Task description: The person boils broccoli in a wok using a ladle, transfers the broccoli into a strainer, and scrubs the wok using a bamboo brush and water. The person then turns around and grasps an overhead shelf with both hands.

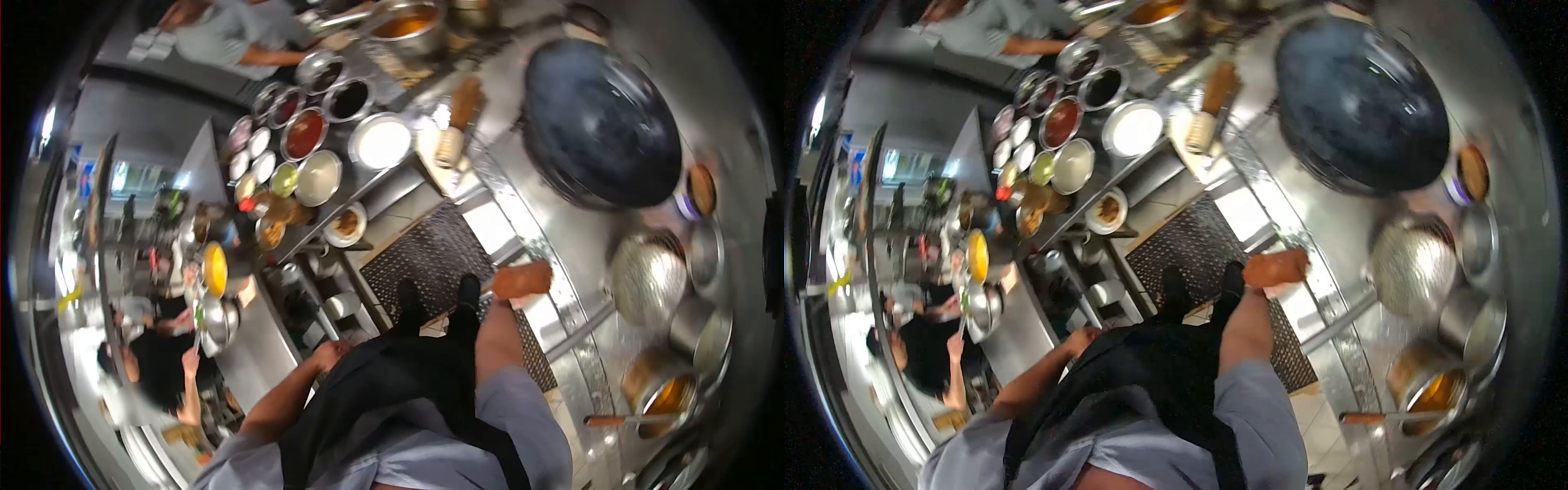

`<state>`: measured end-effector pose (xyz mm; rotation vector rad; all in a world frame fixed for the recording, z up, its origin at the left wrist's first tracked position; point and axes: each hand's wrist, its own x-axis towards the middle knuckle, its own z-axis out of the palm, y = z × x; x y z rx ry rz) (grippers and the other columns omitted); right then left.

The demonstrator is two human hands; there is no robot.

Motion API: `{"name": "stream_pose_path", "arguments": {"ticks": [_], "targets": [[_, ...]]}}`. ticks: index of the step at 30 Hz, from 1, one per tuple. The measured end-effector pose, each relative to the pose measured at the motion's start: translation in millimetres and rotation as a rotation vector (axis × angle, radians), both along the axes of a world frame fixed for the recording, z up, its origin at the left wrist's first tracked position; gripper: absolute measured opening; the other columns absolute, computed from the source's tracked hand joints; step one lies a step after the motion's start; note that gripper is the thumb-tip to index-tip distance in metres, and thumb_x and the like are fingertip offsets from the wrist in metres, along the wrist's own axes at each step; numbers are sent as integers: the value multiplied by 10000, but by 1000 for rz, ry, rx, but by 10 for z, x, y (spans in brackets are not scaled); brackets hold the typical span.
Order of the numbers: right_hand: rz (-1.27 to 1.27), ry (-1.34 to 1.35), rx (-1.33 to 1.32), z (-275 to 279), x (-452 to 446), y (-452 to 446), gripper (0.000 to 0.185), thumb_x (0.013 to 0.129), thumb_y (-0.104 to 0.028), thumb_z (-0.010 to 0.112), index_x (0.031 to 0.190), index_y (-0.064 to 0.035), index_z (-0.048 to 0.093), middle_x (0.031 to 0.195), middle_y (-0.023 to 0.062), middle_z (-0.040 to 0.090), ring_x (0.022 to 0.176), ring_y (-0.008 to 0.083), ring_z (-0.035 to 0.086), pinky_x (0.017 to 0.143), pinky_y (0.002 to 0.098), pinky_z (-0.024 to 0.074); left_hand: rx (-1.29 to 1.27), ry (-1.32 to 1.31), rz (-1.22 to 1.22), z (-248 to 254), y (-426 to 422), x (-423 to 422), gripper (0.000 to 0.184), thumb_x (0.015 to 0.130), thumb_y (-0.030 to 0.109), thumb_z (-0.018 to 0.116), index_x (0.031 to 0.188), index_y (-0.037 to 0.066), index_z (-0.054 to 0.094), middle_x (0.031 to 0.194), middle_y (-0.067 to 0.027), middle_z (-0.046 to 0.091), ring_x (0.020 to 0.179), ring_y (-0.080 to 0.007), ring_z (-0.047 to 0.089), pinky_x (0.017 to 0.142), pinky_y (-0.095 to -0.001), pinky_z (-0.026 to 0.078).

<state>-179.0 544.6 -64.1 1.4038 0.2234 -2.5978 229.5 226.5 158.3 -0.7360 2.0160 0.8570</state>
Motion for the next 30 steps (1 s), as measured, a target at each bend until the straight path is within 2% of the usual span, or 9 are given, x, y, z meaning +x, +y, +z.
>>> {"name": "stream_pose_path", "arguments": {"ticks": [12,13,15,16,19,22,25,29,30], "targets": [[91,-92,-7,441,150,47,179,989,-361,532,1007,-199,607,834,-19,612,775,184,594,679,360,492,56,-59,83,-235,-282,70,533,875,448,641,1261,81,647,1211,-158,689,1137,-289,658,963,-364,501],[151,-137,12,334,265,147,175,990,-361,532,1006,-203,606,830,-21,610,770,182,592,674,357,490,52,-60,43,-133,-252,-102,534,873,447,647,1260,79,648,1207,-151,692,1138,-289,657,967,-359,499],[300,-343,14,-735,809,532,187,990,-361,536,1061,-194,583,827,-27,589,762,167,590,661,368,504,36,-36,71,-231,-291,-192,520,874,427,655,1252,70,650,1189,-156,697,1127,-285,662,964,-349,499],[421,-267,87,-898,1097,731,277,981,-450,529,1087,-199,581,865,-2,608,785,177,600,639,368,507,33,-22,83,-292,-303,-253,513,875,417,659,1248,65,651,1180,-158,699,1121,-283,664,963,-343,500],[594,-406,353,-684,1615,1205,416,983,-579,479,1010,-175,569,821,43,599,727,194,595,577,378,489,55,62,-46,149,-100,-909,459,869,340,690,1221,47,659,1161,-161,704,1074,-260,681,942,-331,510],[480,-593,537,-269,2092,1791,412,982,-558,489,997,-153,562,770,61,596,671,217,593,591,424,490,225,264,107,24,-99,-1231,388,893,268,683,1200,31,662,1110,-157,719,1017,-237,698,899,-323,522],[309,-691,678,93,2433,2467,402,982,-516,508,1036,-122,566,765,81,595,680,229,604,642,477,516,39,406,-45,66,52,-2023,255,986,202,577,1105,14,701,888,-155,731,842,-245,705,790,-347,536],[-270,-465,866,226,2757,3231,411,967,-503,578,1042,-100,567,648,31,515,519,166,500,405,298,388,156,661,-243,486,532,-3491,242,981,180,577,1111,16,699,876,-153,717,795,-243,685,749,-350,532],[-350,-387,936,477,2697,3223,440,962,-537,572,1068,-110,562,678,27,529,547,163,507,441,300,406,200,779,-293,618,691,-3841,236,975,169,581,1113,19,699,887,-154,708,807,-245,681,751,-348,530]]}}
